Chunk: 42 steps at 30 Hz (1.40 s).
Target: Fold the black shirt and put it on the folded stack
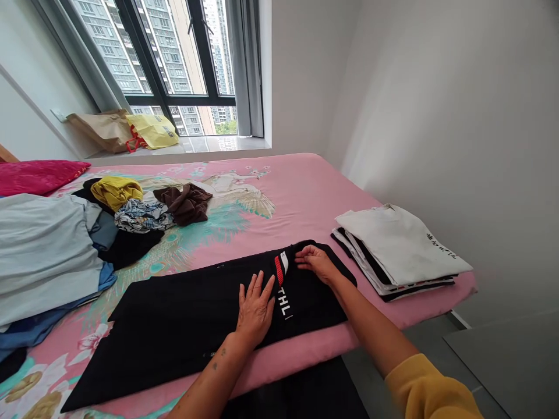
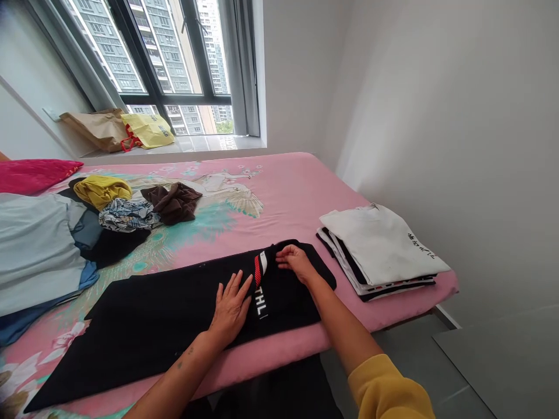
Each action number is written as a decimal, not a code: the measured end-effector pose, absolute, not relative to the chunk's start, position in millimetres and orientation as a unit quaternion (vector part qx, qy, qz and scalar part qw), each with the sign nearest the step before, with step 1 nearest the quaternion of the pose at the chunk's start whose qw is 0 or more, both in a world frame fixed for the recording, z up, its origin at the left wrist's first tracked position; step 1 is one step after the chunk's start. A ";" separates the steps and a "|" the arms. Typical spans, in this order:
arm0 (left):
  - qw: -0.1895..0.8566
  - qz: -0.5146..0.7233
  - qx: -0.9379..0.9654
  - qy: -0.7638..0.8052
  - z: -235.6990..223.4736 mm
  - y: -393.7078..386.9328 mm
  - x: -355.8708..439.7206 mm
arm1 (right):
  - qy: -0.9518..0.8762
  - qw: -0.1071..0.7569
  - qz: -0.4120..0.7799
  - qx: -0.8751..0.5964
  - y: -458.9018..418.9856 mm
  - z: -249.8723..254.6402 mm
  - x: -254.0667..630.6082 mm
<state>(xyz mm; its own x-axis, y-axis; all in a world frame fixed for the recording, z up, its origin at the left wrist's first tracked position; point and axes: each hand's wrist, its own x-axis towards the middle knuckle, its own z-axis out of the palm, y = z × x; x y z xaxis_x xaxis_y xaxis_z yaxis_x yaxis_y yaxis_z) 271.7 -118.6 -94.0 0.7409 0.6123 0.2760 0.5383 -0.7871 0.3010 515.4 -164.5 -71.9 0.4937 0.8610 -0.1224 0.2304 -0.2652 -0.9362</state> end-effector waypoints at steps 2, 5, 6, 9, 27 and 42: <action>0.118 0.197 0.920 0.317 -92.5 -118.9 274.1 | -0.402 0.457 0.279 -0.743 -164.3 -70.8 514.1; 0.137 0.204 0.918 0.312 -93.6 -119.8 273.9 | -0.499 0.399 0.252 -0.727 -172.0 -69.6 506.8; 0.141 0.207 0.918 0.309 -94.8 -120.1 273.0 | -0.568 0.363 0.246 -0.697 -175.7 -69.9 502.0; 0.142 0.223 0.914 0.307 -98.4 -120.9 270.3 | -0.748 0.229 0.205 -0.589 -182.0 -72.3 484.7; 0.038 0.149 0.943 0.294 -97.7 -128.7 275.2 | -0.526 0.014 0.058 -0.848 -137.9 -90.0 519.2; 0.094 0.139 0.937 0.308 -81.5 -107.2 287.7 | -0.675 0.032 0.123 -0.727 -170.4 -72.6 501.6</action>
<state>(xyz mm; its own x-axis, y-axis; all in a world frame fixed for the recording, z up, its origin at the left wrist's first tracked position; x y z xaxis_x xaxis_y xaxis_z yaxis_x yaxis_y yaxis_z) 287.7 -107.2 -81.5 0.7725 0.6021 0.2017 0.5501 -0.7932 0.2612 501.6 -170.4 -72.6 0.0586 0.9890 -0.1357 0.9732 -0.0868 -0.2128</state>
